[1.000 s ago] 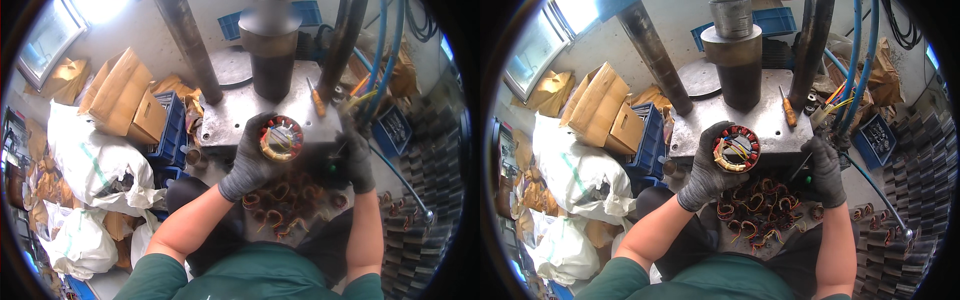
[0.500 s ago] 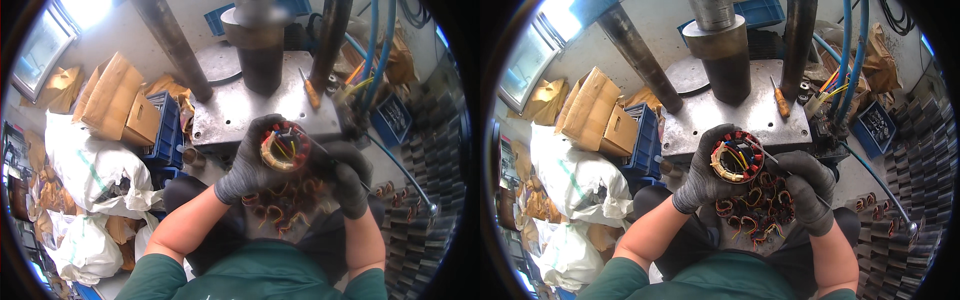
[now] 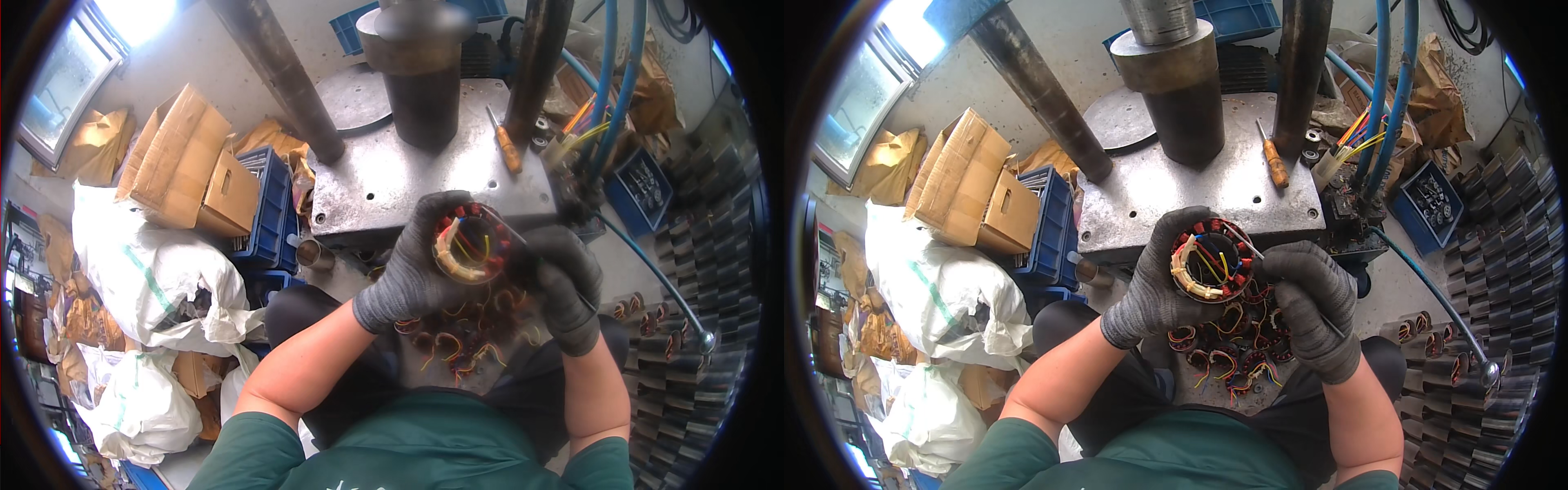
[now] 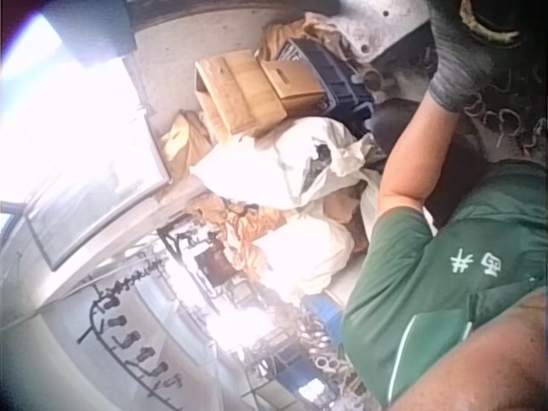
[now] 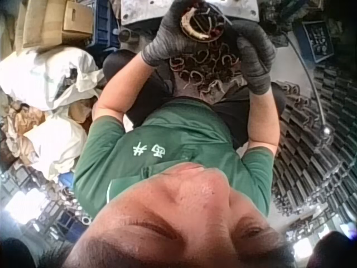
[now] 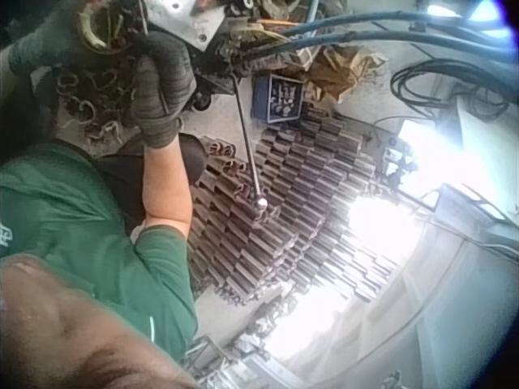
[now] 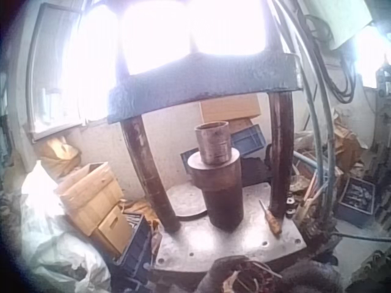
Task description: The person is using a hydraulic press to assemble metal components and then uses a screwdriver-like tool for detailed adjustment.
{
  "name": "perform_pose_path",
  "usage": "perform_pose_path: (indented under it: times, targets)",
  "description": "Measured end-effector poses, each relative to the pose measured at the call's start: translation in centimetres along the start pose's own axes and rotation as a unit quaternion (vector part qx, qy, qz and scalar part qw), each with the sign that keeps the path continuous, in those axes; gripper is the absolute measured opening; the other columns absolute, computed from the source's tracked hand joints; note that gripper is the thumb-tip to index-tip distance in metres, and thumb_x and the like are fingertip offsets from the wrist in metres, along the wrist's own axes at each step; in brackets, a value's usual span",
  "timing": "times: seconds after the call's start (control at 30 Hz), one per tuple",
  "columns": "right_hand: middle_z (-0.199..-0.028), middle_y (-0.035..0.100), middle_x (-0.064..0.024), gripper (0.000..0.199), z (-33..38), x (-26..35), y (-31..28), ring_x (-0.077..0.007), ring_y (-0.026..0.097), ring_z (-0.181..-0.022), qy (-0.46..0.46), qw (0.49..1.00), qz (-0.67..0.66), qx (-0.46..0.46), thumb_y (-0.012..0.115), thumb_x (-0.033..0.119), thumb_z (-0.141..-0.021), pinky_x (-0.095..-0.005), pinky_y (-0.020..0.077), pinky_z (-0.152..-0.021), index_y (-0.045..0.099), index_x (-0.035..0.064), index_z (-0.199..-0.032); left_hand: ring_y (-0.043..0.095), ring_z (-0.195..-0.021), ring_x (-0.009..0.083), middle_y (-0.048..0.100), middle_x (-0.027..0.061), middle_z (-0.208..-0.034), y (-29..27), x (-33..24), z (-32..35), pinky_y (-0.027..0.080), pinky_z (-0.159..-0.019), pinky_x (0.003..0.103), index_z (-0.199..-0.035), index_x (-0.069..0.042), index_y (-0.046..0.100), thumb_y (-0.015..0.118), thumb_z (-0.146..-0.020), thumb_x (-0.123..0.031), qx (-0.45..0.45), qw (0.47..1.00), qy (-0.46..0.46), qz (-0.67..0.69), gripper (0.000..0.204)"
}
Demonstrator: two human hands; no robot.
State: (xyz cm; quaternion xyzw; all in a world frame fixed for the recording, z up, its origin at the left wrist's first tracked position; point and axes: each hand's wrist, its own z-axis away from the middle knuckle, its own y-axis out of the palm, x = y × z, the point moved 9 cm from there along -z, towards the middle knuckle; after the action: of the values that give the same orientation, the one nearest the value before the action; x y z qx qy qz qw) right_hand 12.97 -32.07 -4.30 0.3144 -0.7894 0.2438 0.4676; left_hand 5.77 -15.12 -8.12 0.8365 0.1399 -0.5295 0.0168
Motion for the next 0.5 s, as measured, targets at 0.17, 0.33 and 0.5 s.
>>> perform_pose_path:
  times: [0.17, 0.33, 0.5]
  targets:
    - [-0.108, 0.071, -0.0141, 0.025, 0.6, -1.6, -0.2, -0.0237, 0.069, -0.103, 0.039, 0.996, -0.081, -0.016, 0.063, 0.018, -0.101, -0.0367, 0.0538, -0.094, 0.069, -0.0019, -0.116, 0.059, -0.128, 0.0229, 0.058, 0.0117, -0.135, -0.1, 0.0, 0.0, 0.049, -0.112, 0.041, -0.148, -0.006, 0.036, 0.096, -0.058, -0.008, 0.001, 0.999, -0.047, -0.002, 0.109]
    - [-0.111, 0.071, -0.0128, 0.028, 0.8, -2.9, -0.2, -0.0234, 0.069, -0.107, 0.076, 0.980, -0.183, -0.021, 0.066, 0.021, -0.101, -0.0375, 0.0534, -0.098, 0.069, -0.0011, -0.118, 0.059, -0.127, 0.0218, 0.060, 0.0105, -0.132, 0.5, 2.5, 0.6, 0.049, -0.112, 0.041, -0.148, -0.006, 0.036, 0.097, -0.059, -0.013, -0.011, 0.982, -0.127, 0.139, 0.108]
    - [-0.104, 0.070, -0.0118, 0.031, 0.9, -2.7, -0.9, -0.0212, 0.068, -0.102, 0.053, 0.985, -0.161, -0.034, 0.067, 0.026, -0.100, -0.0364, 0.0540, -0.093, 0.069, -0.0006, -0.115, 0.059, -0.126, 0.0224, 0.059, 0.0111, -0.134, 0.1, 3.4, 0.5, 0.047, -0.113, 0.041, -0.149, -0.006, 0.037, 0.098, -0.059, -0.015, -0.021, 0.993, -0.101, 0.059, 0.109]
